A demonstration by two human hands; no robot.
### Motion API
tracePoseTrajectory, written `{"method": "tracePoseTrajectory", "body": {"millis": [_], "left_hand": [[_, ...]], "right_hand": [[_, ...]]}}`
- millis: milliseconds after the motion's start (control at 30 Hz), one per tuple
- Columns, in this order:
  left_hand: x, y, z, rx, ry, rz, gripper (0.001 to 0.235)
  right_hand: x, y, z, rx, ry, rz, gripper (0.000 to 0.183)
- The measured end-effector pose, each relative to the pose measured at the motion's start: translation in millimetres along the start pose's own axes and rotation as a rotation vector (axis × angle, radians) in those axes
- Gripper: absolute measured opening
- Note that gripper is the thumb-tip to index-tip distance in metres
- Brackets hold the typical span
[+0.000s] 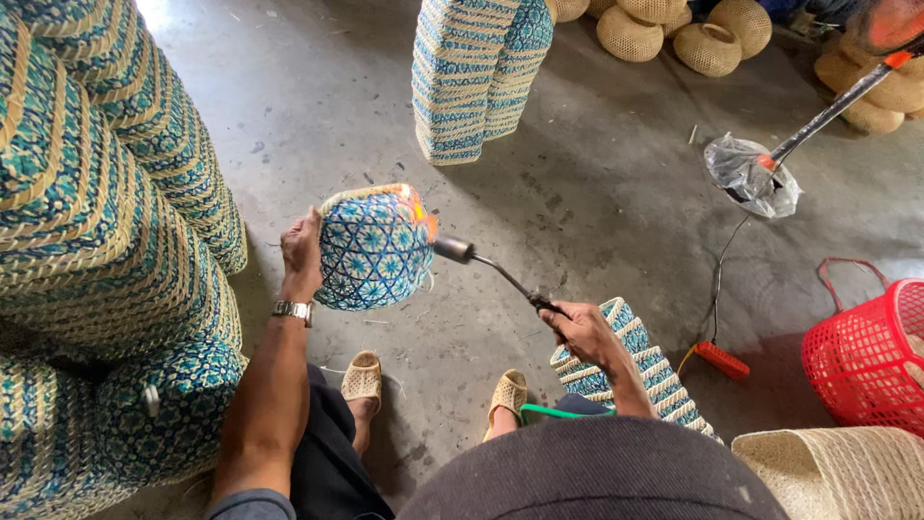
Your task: The person uses a handheld torch to sear the edges of woven baskets. They rotate each basket to apply flame evenly, then place it on a stack. The process is repeated for multiple baskets.
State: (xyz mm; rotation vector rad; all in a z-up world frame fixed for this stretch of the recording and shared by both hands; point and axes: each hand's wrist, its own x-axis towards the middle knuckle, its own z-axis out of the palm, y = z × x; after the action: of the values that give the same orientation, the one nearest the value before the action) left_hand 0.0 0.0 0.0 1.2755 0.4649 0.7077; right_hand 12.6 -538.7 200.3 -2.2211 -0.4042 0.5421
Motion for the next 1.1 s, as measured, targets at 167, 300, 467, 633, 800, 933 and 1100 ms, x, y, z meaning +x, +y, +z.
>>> {"method": "tracePoseTrajectory", "body": {"millis": [167,300,467,633,800,933,1100], "left_hand": [[-38.5,73.8,17.5,-0.281,-0.11,-0.169,0.031],[-51.5,86.7,38.0,-0.452,-0.416,-0.221,0.02],[-57.2,60.6,49.5,-0.279,-0.419,-0.088,0.027],[-56.9,59.3,41.8,-0.348,-0.389,-0.199,0.029],[-58.2,73.8,40.1,-0.587,-0.393,-0.208,0.029],[-62.3,85.5,35.5,-0.597,-0.35,-0.222,0.031],[-69.0,89.2,42.7,-0.587,-0.379,-0.237,0.031]], "right_hand": [[-10.4,-10.0,-7.7,0.007,0.001,-0.024,0.037],[-4.9,-41.3,-6.2,-0.152,0.156,-0.112,0.033],[-16.1,-76.4,-1.5,-0.041,0.01,-0.043,0.033],[-13.7,-83.8,5.2,-0.176,0.092,-0.112,0.034],[-21.1,-69.2,10.2,-0.051,0.02,-0.014,0.032],[-18.8,-67.4,12.0,-0.183,0.127,-0.082,0.035],[-28.4,-75.5,19.4,-0.01,-0.003,-0.055,0.034]]}}
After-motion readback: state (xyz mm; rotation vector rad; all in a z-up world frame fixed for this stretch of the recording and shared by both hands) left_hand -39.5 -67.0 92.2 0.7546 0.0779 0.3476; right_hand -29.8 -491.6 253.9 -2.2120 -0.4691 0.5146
